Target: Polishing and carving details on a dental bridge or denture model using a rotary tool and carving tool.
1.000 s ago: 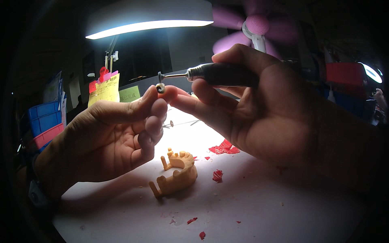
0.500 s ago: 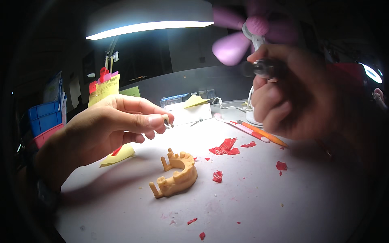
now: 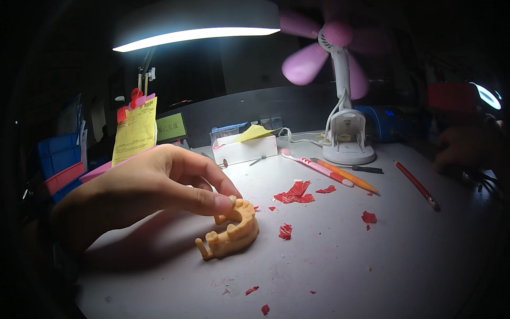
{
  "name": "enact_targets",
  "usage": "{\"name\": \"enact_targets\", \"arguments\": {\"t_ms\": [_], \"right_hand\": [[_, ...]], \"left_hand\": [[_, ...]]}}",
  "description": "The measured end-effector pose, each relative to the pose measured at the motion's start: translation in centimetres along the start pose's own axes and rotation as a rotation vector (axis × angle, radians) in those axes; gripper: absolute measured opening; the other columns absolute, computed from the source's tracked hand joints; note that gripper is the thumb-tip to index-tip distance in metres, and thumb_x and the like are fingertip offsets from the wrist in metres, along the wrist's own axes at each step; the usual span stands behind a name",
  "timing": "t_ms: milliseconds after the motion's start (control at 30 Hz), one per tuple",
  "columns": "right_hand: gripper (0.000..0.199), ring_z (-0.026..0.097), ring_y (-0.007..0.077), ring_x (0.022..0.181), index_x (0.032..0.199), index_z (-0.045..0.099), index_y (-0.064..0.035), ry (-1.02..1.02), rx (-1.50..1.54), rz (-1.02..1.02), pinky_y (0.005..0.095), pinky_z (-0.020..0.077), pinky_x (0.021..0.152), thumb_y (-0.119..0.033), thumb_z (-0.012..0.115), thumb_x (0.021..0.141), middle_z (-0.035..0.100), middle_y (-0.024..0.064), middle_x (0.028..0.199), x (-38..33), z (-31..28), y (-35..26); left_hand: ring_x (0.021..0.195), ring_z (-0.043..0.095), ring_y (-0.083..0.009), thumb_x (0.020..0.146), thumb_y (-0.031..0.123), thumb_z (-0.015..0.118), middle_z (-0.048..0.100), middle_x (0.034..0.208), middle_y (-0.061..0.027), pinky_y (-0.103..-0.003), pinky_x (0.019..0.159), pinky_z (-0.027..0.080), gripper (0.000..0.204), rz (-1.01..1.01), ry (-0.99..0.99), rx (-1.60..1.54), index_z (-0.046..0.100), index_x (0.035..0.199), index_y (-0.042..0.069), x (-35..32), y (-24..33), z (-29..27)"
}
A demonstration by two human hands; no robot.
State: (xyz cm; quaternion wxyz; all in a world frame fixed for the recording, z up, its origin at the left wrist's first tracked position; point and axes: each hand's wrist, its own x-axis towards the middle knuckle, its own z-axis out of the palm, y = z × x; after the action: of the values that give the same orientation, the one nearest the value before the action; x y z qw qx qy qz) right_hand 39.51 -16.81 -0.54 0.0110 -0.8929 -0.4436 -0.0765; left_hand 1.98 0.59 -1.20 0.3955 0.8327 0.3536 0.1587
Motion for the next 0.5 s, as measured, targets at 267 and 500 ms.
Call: {"name": "enact_targets", "arguments": {"t_ms": [267,500], "right_hand": [[0.03,0.055,0.0097,0.064,0.107,0.076,-0.002,0.086,0.431,-0.326,0.0271,0.0426,0.057,-0.026,0.074,0.09,0.061,-0.0001,0.071,1.1,-2.4,-4.4],[0.033,0.056,0.0097,0.071,0.113,0.078,-0.0023,-0.156,0.484,-0.837,0.0258,0.0444,0.064,-0.027,0.077,0.09,0.064,0.0006,0.078,2.7,-3.4,-15.0]], "left_hand": [[0.107,0.068,-0.0195,0.091,0.023,0.079,0.073,0.112,-0.0175,-0.033,0.097,0.051,0.031,0.059,0.001,0.143,0.071,0.108,-0.001,0.1,0.0,0.2],[0.103,0.066,-0.0178,0.09,0.027,0.078,0.072,0.109,-0.0159,-0.033,0.093,0.049,0.03,0.113,-0.04,0.105,0.072,0.103,0.001,0.3,-0.3,0.2]]}}
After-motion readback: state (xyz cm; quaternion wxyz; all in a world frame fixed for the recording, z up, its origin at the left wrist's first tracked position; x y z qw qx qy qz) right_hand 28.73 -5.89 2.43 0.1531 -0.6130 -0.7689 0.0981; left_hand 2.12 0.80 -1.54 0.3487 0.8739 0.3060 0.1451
